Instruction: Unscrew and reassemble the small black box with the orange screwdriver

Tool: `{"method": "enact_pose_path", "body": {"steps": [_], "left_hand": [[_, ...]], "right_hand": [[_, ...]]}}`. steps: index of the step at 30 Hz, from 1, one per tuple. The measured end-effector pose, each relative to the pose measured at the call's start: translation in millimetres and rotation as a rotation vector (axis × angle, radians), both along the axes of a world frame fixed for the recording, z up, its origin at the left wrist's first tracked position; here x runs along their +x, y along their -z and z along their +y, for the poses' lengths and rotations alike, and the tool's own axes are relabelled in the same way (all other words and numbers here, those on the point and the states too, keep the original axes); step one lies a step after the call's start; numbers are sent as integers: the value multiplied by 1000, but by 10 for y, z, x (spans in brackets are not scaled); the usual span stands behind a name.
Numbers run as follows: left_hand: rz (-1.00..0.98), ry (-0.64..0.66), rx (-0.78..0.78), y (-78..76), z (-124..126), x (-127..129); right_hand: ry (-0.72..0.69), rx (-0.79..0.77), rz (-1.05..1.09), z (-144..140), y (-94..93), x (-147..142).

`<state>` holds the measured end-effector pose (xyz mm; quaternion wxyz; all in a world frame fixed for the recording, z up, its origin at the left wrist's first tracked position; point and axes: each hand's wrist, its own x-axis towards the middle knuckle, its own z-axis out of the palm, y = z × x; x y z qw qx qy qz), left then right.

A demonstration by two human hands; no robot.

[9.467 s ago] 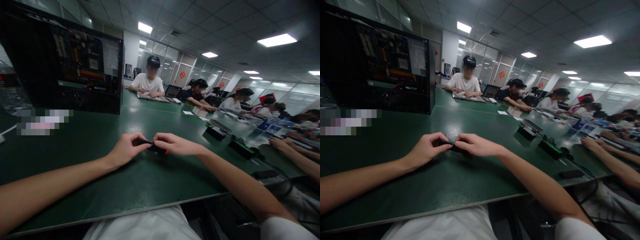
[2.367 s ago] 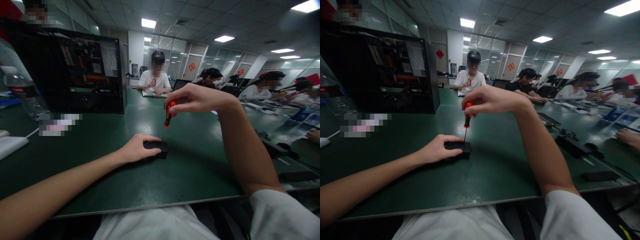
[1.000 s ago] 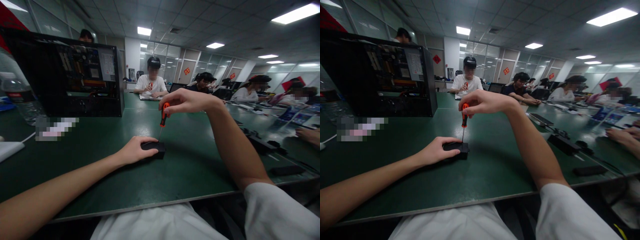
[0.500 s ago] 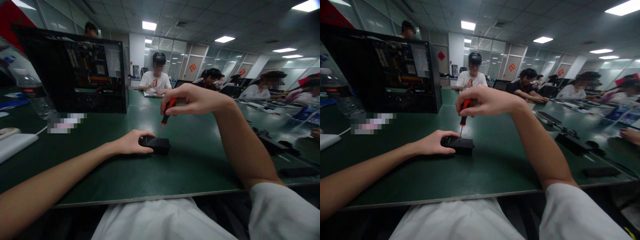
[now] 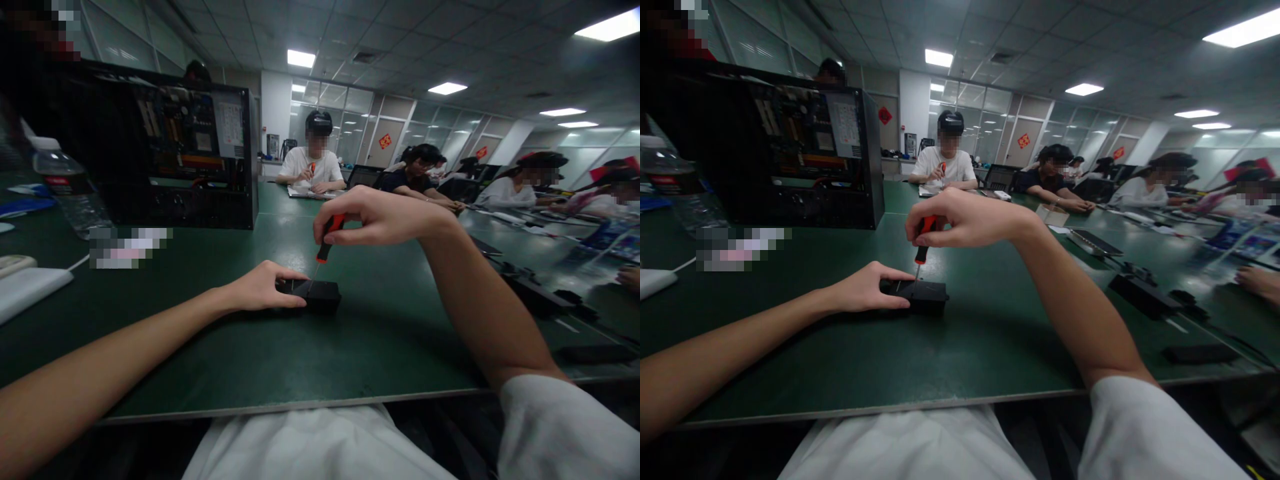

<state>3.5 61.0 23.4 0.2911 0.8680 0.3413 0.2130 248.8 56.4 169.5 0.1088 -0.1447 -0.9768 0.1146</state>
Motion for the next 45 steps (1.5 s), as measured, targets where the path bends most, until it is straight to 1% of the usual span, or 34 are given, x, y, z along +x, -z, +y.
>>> {"method": "enact_pose_path", "body": {"steps": [13,17,22,24,26,28,30,32,35,38,41,43,45], "left_hand": [[-10,8,35,-4,-8,-5],[-19,48,34,-8,-18,-4],[-130,86,156,-2,-71,120],[-127,69,162,-8,-107,219],[-94,17,176,-15,-138,322],[-25,5,217,-16,-157,403],[26,10,266,-4,-166,446],[29,2,295,26,-171,460],[11,-68,318,95,-184,462],[12,-130,339,150,-204,473],[1,-134,334,166,-221,486],[-5,-128,335,164,-227,490],[-13,-123,343,160,-229,490]], "right_hand": [[-13,-22,-45,-29,-12,-2],[-25,-26,-39,-32,11,-13],[-49,78,-36,-122,32,-32],[-10,103,-61,-181,38,-50],[85,151,-68,-236,48,-36],[185,207,-83,-272,74,52],[239,204,-149,-274,139,237],[265,147,-245,-243,264,501],[352,125,-304,-174,561,940],[416,145,-245,-144,879,1275],[423,149,-148,-160,1074,1425],[419,168,-98,-176,1119,1438],[400,190,-76,-182,1126,1408]]}}
